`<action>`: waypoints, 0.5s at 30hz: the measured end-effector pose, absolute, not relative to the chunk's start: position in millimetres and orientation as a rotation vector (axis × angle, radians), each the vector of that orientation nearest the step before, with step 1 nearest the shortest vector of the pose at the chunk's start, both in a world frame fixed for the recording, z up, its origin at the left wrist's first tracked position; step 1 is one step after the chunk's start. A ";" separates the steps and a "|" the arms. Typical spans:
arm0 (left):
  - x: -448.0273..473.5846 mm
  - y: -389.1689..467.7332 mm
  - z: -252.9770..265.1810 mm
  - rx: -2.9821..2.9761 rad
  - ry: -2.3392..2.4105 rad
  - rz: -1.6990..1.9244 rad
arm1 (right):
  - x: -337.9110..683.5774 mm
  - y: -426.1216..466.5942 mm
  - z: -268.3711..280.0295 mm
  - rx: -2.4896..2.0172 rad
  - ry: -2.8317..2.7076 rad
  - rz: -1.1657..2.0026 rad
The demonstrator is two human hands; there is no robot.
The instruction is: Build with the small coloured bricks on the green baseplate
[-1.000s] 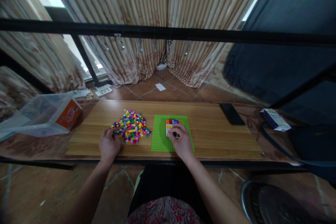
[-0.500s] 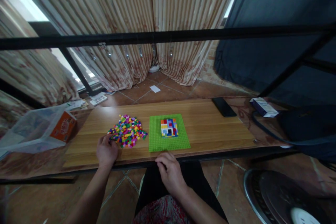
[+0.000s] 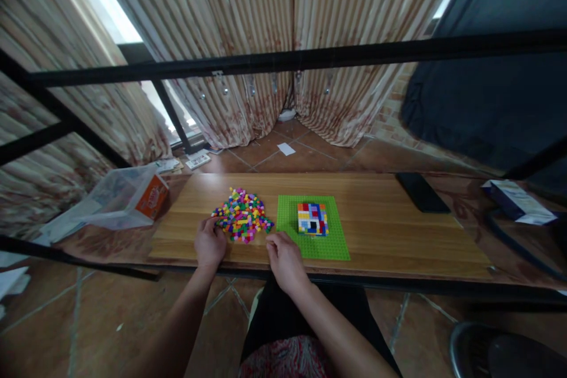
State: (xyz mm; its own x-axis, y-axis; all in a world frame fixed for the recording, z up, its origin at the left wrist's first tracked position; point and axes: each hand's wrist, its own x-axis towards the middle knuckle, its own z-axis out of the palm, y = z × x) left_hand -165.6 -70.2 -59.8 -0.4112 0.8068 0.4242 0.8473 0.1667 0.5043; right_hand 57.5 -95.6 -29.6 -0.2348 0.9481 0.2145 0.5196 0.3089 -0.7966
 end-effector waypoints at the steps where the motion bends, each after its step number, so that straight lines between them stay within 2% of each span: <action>1: -165.3 -70.4 -60.1 -1.672 -2.351 -1.093 | 55.2 -90.4 -29.8 -1.316 -1.875 0.753; 15: -160.8 -72.5 -60.4 -1.648 -2.359 -1.166 | 13.4 -7.0 -17.5 -1.432 -2.180 0.528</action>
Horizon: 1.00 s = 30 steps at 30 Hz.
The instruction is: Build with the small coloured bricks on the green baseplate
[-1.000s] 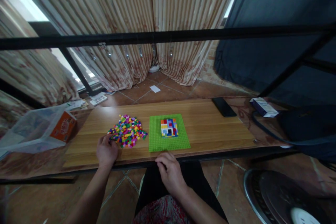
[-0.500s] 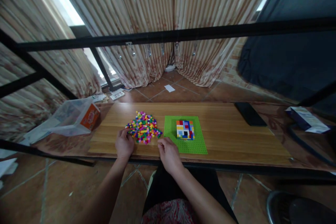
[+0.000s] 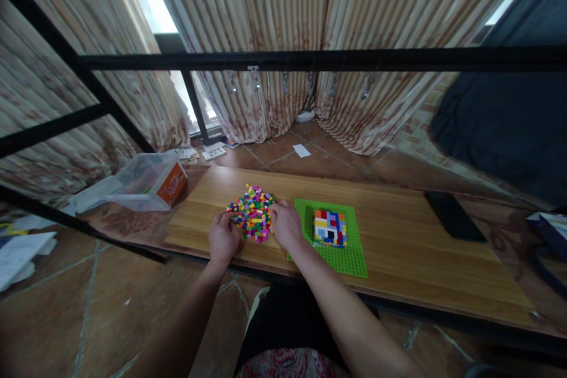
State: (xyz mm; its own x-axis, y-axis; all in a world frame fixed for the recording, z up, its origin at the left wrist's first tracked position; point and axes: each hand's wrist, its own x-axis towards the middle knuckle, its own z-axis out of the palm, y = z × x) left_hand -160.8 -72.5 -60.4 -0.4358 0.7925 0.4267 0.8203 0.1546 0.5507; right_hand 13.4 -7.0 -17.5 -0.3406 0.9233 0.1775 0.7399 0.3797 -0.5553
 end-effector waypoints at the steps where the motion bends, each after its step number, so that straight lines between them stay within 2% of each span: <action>1: -160.6 -72.6 -60.3 -1.648 -2.353 -1.171 | 7.7 -3.2 -16.1 -1.422 -2.213 0.519; 13: -159.3 -73.7 -61.0 -1.637 -2.401 -1.215 | -21.4 22.0 -13.4 -1.483 -2.442 0.451; 30: -160.6 -73.2 -63.6 -1.605 -2.360 -1.303 | -22.7 9.8 -12.2 -1.534 -2.276 0.448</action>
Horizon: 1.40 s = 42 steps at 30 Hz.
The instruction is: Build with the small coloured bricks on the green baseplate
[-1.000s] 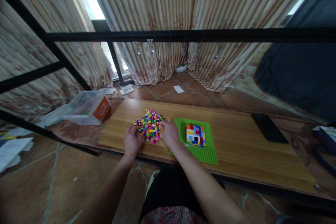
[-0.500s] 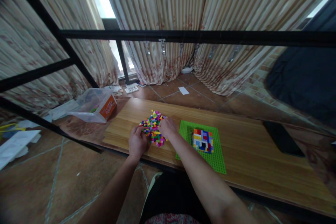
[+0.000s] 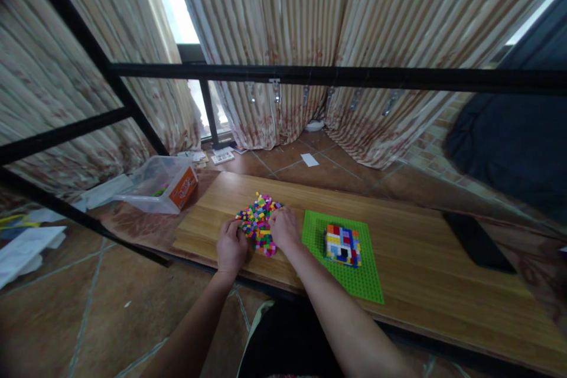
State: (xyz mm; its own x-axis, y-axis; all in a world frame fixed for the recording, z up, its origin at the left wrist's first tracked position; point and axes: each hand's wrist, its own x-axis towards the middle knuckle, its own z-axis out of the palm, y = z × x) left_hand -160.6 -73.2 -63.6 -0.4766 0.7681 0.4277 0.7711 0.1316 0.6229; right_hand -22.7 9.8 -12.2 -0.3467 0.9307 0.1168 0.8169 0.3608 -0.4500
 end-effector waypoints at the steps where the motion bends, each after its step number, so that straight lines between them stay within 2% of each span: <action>1: -161.7 -73.2 -62.4 -1.595 -2.347 -1.350 | -19.0 5.9 -9.5 -1.522 -2.252 0.464; 8: -147.8 -102.7 -35.3 -1.527 -2.292 -1.918 | 20.5 -60.8 2.1 -1.250 -1.941 0.885; 13: -92.0 -155.8 -23.9 -1.977 -2.591 -2.486 | 49.2 -119.1 4.8 -1.247 -1.763 1.250; 15: -75.9 -170.5 -22.7 -2.128 -2.661 -2.534 | 60.1 -134.1 6.5 -1.277 -1.713 1.332; 22: -57.9 -182.7 -17.8 -2.324 -3.043 -2.365 | 94.2 -161.9 -1.2 -1.187 -1.437 1.616; 25: -47.2 -188.4 -19.1 -2.281 -3.158 -2.409 | 107.8 -169.4 -7.9 -1.117 -1.319 1.706; 31: -33.1 -190.3 -25.5 -2.025 -3.252 -2.447 | 143.8 -153.9 -15.8 -1.244 -1.219 1.443; 36: -22.7 -196.4 -45.4 -2.017 -3.368 -2.197 | 165.8 -121.3 -19.6 -1.297 -1.155 1.346; 42: -1.9 -220.0 -77.1 -2.398 -3.239 -1.848 | 165.6 -101.8 -24.4 -1.307 -1.249 1.205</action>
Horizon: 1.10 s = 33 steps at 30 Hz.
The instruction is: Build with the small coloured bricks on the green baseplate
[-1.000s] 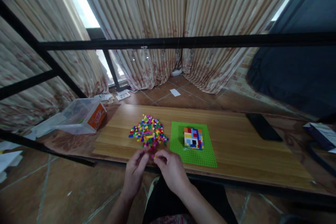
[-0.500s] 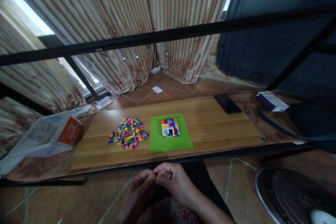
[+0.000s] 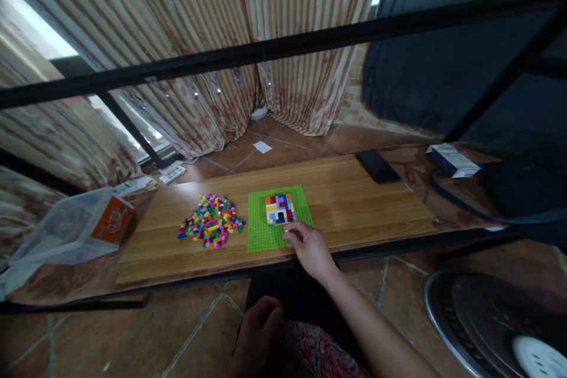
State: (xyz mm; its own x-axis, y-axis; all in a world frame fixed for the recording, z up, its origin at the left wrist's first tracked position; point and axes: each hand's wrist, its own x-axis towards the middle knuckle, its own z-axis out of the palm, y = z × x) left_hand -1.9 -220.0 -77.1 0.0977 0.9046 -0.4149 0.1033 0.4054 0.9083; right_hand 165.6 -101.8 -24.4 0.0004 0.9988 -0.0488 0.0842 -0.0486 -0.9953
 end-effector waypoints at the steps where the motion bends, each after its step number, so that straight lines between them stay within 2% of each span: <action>1: -0.9 -221.9 -79.4 1.035 1.357 0.758 | 164.8 -99.9 -24.4 -1.306 -1.265 1.188; 4: -2.1 -221.8 -81.3 1.091 1.370 0.725 | 163.7 -93.5 -23.1 -1.324 -1.373 1.068; 9: -5.5 -216.6 -78.7 1.150 1.376 0.693 | 159.4 -79.5 -25.8 -1.302 -1.552 0.653; 13: -4.7 -217.3 -76.8 1.188 1.392 0.670 | 152.6 -69.0 -36.6 -1.323 -1.538 0.496; 26: -7.8 -214.3 -73.1 1.129 1.366 0.718 | 145.1 -56.1 -55.8 -1.372 -1.486 0.389; 33: -21.6 -151.8 -35.2 1.373 1.450 1.070 | 143.3 -57.1 -55.6 -1.366 -1.505 0.384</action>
